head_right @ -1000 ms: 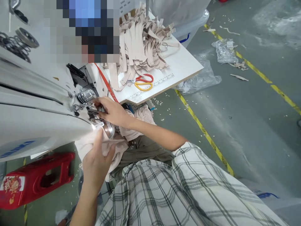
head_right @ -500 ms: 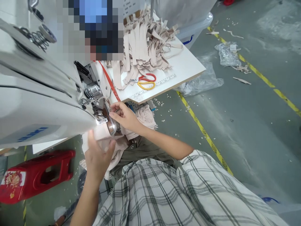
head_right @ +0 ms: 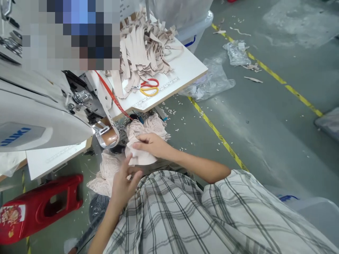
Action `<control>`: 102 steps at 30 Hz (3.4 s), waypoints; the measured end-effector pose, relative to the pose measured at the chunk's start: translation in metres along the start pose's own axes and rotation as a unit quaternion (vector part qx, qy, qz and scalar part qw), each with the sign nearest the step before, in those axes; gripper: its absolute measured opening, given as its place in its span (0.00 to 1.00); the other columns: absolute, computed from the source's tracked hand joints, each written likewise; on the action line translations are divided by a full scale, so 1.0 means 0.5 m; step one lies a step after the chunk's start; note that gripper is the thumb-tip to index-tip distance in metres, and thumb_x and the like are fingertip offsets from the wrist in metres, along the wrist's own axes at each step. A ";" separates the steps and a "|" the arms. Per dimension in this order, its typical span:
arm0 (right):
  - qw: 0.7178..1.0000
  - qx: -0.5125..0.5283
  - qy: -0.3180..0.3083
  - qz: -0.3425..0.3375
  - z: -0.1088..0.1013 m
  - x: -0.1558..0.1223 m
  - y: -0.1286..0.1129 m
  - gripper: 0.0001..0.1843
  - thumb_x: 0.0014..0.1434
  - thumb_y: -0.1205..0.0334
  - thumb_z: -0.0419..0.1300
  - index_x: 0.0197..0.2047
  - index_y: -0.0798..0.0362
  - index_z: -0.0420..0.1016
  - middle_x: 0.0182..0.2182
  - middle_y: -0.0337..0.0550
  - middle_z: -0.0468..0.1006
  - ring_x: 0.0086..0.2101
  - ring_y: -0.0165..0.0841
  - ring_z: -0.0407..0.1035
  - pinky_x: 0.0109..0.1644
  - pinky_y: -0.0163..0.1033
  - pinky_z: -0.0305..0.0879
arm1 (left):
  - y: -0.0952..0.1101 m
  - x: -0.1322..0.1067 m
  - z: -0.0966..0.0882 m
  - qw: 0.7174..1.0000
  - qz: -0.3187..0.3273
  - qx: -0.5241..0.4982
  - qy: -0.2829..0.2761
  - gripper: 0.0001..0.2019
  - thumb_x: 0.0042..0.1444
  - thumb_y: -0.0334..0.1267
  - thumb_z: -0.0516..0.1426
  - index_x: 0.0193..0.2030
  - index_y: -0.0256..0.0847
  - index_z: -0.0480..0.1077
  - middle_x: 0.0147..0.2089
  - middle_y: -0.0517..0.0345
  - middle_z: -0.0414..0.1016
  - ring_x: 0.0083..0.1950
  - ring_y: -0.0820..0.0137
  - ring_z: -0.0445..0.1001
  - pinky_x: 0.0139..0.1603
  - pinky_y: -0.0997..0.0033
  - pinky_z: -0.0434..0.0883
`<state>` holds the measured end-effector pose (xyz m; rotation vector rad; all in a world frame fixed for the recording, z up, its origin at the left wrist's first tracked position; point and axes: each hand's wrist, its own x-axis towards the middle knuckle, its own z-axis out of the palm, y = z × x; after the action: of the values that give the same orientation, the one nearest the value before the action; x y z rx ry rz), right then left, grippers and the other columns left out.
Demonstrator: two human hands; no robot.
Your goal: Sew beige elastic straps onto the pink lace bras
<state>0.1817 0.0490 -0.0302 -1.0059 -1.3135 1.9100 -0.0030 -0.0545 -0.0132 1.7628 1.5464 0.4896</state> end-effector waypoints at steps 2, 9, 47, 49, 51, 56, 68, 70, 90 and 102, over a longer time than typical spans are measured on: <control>0.998 0.046 -0.043 0.022 -0.012 -0.004 -0.001 0.22 0.56 0.43 0.65 0.36 0.56 0.76 0.28 0.39 0.74 0.27 0.28 0.65 0.29 0.33 0.59 | -0.001 0.003 -0.039 1.000 -0.018 -0.013 0.023 0.19 0.66 0.44 0.54 0.60 0.37 0.67 0.34 0.56 0.82 0.34 0.67 0.80 0.34 0.71 0.75; 0.968 -0.037 -0.248 -0.003 -0.019 0.017 -0.021 0.23 0.62 0.42 0.58 0.39 0.57 0.77 0.29 0.38 0.75 0.29 0.27 0.65 0.33 0.32 0.60 | 0.056 0.039 -0.084 0.953 0.234 0.132 0.137 0.16 0.66 0.34 0.50 0.59 0.38 0.68 0.59 0.43 0.75 0.63 0.58 0.70 0.63 0.54 0.67; 0.766 -0.583 0.191 -0.190 -0.148 0.211 0.021 0.21 0.70 0.61 0.44 0.57 0.55 0.72 0.52 0.53 0.77 0.50 0.39 0.70 0.51 0.42 0.66 | -0.095 0.076 -0.039 0.902 -0.211 -0.360 0.109 0.20 0.58 0.54 0.59 0.25 0.39 0.66 0.21 0.65 0.61 0.22 0.77 0.55 0.24 0.76 0.56; 0.702 -0.671 0.221 -0.093 -0.228 0.276 -0.038 0.23 0.69 0.65 0.43 0.62 0.60 0.67 0.56 0.60 0.73 0.53 0.45 0.67 0.54 0.46 0.63 | -0.104 0.069 -0.043 0.893 -0.203 -0.385 0.111 0.20 0.57 0.54 0.60 0.26 0.39 0.68 0.24 0.63 0.65 0.23 0.77 0.56 0.24 0.76 0.57; 0.685 -0.701 0.188 -0.061 -0.278 0.322 -0.080 0.23 0.65 0.66 0.49 0.60 0.63 0.69 0.52 0.64 0.74 0.51 0.49 0.68 0.52 0.48 0.63 | -0.105 0.062 -0.046 0.884 -0.190 -0.414 0.102 0.19 0.57 0.54 0.61 0.29 0.38 0.70 0.27 0.60 0.68 0.26 0.76 0.60 0.26 0.77 0.60; 0.685 -0.715 0.129 -0.053 -0.285 0.291 -0.075 0.20 0.63 0.59 0.54 0.54 0.61 0.72 0.45 0.63 0.77 0.42 0.49 0.71 0.41 0.44 0.62 | -0.103 0.053 -0.049 0.839 -0.190 -0.500 0.096 0.19 0.56 0.54 0.61 0.29 0.37 0.70 0.28 0.60 0.70 0.27 0.77 0.63 0.28 0.78 0.63; 0.821 -0.556 -0.073 -0.105 -0.028 -0.087 -0.017 0.19 0.60 0.54 0.61 0.53 0.50 0.71 0.49 0.47 0.77 0.34 0.35 0.73 0.36 0.41 0.70 | -0.108 0.060 -0.052 0.804 -0.191 -0.557 0.075 0.15 0.57 0.48 0.63 0.32 0.36 0.73 0.31 0.58 0.72 0.28 0.78 0.64 0.29 0.79 0.63; 0.816 -0.560 -0.067 -0.129 -0.010 -0.075 -0.016 0.18 0.62 0.54 0.60 0.53 0.51 0.70 0.49 0.48 0.78 0.38 0.37 0.75 0.39 0.42 0.71 | -0.102 0.059 -0.053 0.820 -0.188 -0.536 0.075 0.15 0.58 0.48 0.62 0.31 0.37 0.72 0.31 0.59 0.72 0.28 0.78 0.64 0.29 0.78 0.63; 0.873 -0.475 -0.075 -0.086 -0.005 -0.075 0.003 0.25 0.53 0.57 0.64 0.54 0.50 0.68 0.47 0.49 0.77 0.36 0.37 0.73 0.38 0.42 0.71 | -0.128 0.034 -0.045 0.788 -0.180 -0.581 0.094 0.16 0.56 0.47 0.64 0.26 0.38 0.69 0.23 0.64 0.64 0.22 0.80 0.58 0.25 0.78 0.58; 0.880 -0.463 -0.097 -0.049 0.046 -0.021 0.007 0.21 0.59 0.52 0.63 0.54 0.47 0.70 0.48 0.46 0.78 0.33 0.33 0.72 0.37 0.40 0.70 | -0.108 0.028 -0.066 0.876 -0.191 -0.418 0.146 0.14 0.58 0.47 0.60 0.28 0.39 0.72 0.28 0.58 0.73 0.27 0.75 0.67 0.28 0.75 0.65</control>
<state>0.1676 0.0285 -0.0257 -1.1371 -2.4474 1.2777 -0.0601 -0.0317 -0.0332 0.7216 1.4909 1.0595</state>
